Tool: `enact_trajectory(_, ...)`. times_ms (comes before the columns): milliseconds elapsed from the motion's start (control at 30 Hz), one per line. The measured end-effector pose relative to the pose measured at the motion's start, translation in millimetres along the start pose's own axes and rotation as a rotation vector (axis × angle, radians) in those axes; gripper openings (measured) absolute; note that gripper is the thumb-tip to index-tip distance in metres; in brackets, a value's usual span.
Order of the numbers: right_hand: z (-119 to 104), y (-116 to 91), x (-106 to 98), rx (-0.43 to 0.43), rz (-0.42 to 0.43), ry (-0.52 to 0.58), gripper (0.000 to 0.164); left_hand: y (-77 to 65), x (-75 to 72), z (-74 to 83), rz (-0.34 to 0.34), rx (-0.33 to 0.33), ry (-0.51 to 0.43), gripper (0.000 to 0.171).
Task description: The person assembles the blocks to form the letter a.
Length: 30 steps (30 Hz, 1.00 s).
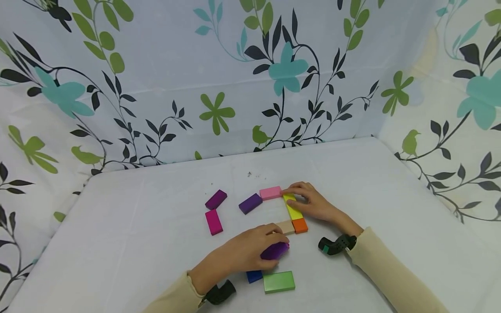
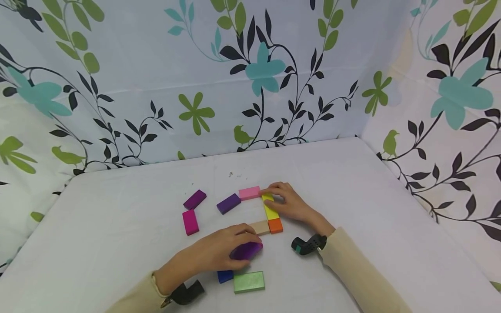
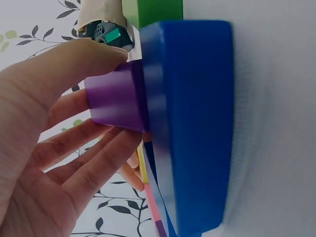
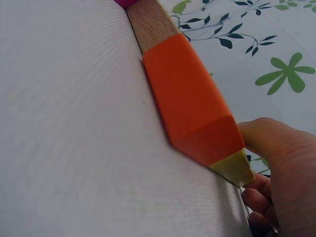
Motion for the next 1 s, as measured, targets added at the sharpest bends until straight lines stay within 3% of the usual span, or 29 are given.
enact_trajectory(700, 1, 1, 0, 0.019, 0.003, -0.008, 0.034, 29.7, -0.3, 17.6, 0.006, 0.112, 0.051, 0.041)
enact_trajectory(1000, 1, 0, 0, 0.016, 0.0, 0.001, 0.035, 44.5, 4.4, 21.1, 0.007, 0.128, 0.066, 0.041)
Point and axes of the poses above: each hand's wrist, its own y-axis towards the middle knuckle, its own x-axis out of the palm, z = x × y, the point moved 9 cm from there along y, towards the middle knuckle, and after that the axes turned 9 degrees about x, right-handed, at the moved point
